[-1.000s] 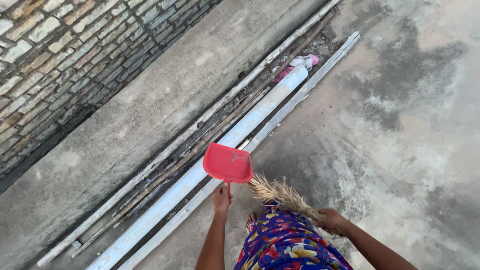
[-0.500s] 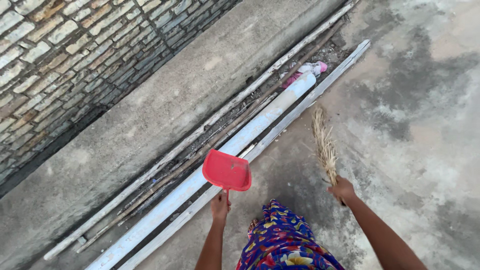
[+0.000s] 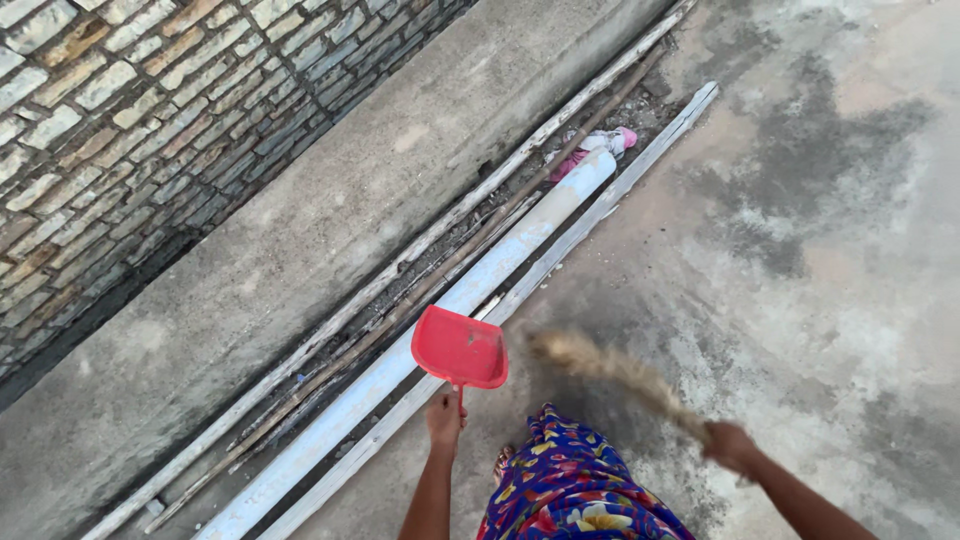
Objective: The person sweeps dirt and debris across a concrete floor using a small handheld broom and a red dustpan.
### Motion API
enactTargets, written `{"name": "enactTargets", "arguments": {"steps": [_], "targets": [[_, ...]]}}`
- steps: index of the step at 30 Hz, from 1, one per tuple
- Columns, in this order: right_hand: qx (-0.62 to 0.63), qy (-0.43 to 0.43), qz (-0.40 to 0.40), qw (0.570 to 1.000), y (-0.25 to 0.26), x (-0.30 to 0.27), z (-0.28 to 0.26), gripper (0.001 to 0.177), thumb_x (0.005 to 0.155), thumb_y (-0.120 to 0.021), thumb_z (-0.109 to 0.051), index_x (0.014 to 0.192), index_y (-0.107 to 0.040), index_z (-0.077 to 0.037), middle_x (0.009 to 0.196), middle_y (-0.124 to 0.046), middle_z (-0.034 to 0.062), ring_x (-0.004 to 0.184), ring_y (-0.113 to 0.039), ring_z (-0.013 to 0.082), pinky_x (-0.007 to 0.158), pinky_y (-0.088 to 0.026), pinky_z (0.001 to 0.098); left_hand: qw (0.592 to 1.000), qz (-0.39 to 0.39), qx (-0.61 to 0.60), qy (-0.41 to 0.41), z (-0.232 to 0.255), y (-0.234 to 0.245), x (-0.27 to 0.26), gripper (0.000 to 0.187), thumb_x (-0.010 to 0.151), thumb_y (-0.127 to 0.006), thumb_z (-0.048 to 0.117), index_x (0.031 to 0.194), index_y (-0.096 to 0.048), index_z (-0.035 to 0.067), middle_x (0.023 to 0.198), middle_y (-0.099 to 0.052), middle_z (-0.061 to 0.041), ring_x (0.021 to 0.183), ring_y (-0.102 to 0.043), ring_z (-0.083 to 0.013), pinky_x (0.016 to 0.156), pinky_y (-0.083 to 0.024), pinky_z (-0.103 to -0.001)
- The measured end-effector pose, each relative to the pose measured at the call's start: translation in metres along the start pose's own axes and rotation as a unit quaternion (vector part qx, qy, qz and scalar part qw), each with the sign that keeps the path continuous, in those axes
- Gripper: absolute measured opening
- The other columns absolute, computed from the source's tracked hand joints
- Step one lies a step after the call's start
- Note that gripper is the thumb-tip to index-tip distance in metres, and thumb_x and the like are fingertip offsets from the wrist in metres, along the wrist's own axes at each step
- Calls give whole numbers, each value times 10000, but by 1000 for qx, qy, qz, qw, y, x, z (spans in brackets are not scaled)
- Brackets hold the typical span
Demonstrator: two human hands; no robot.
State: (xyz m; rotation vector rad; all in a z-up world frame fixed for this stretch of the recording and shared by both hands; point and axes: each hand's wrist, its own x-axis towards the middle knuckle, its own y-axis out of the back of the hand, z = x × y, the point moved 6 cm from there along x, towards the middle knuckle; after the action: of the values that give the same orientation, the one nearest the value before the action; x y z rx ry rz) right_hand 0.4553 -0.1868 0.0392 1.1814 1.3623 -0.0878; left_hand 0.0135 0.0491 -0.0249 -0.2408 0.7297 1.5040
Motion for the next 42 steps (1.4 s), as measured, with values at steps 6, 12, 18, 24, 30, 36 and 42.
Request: {"name": "enactTargets", "arguments": {"steps": [6, 12, 18, 24, 30, 36, 42], "targets": [[-27, -1, 132, 991, 44, 29, -5, 475, 752, -831, -271, 1133, -651, -52, 1052, -753, 200, 1002, -711, 356, 881, -570, 465, 999, 0, 43, 2, -9, -5, 4, 478, 982, -608, 446, 894, -671, -20, 617, -641, -96, 451, -576, -162, 434, -449, -330], [56, -15, 66, 996, -22, 52, 17, 619, 811, -775, -190, 1350, -508, -48, 1068, -726, 175, 903, -765, 325, 829, -623, 437, 999, 4, 48, 1, -2, -8, -1, 477, 981, -611, 446, 895, -669, -20, 622, -643, -93, 456, -582, -163, 439, -454, -331], [120, 63, -54, 989, -92, 27, 0, 640, 803, -791, -184, 1387, -541, -114, 1011, -718, 128, 789, -730, 247, 739, -608, 395, 999, 4, 38, 5, -1, -9, -8, 475, 988, -607, 429, 875, -652, -31, 621, -645, -102, 449, -578, -171, 433, -445, -335], [138, 64, -75, 986, -62, 39, -36, 398, 793, -786, -227, 1177, -745, -128, 798, -750, 37, 671, -701, 167, 637, -582, 368, 999, 7, 39, 7, -10, 0, -5, 459, 988, -615, 418, 867, -652, -23, 618, -641, -103, 451, -570, -165, 434, -436, -331], [300, -10, -38, 953, 10, 67, -40, 248, 868, -736, -222, 936, -755, 16, 670, -659, 112, 539, -558, 203, 496, -445, 391, 999, 15, 35, 25, -23, 9, -4, 450, 985, -612, 422, 871, -650, -12, 620, -628, -94, 457, -556, -164, 444, -430, -333], [378, -26, 29, 925, 27, 112, -27, 260, 841, -777, -106, 1033, -683, 43, 669, -643, 145, 531, -585, 234, 488, -478, 419, 998, 19, 48, 31, -21, 15, -12, 476, 983, -617, 451, 882, -661, -13, 627, -633, -91, 465, -557, -159, 453, -438, -329], [165, 39, 163, 972, -17, 80, -13, 505, 776, -813, -117, 1242, -618, -118, 817, -723, 140, 633, -678, 230, 600, -526, 385, 998, 21, 55, 27, -10, 10, -8, 481, 982, -604, 451, 890, -672, -17, 629, -637, -87, 467, -564, -160, 457, -441, -329]]}}
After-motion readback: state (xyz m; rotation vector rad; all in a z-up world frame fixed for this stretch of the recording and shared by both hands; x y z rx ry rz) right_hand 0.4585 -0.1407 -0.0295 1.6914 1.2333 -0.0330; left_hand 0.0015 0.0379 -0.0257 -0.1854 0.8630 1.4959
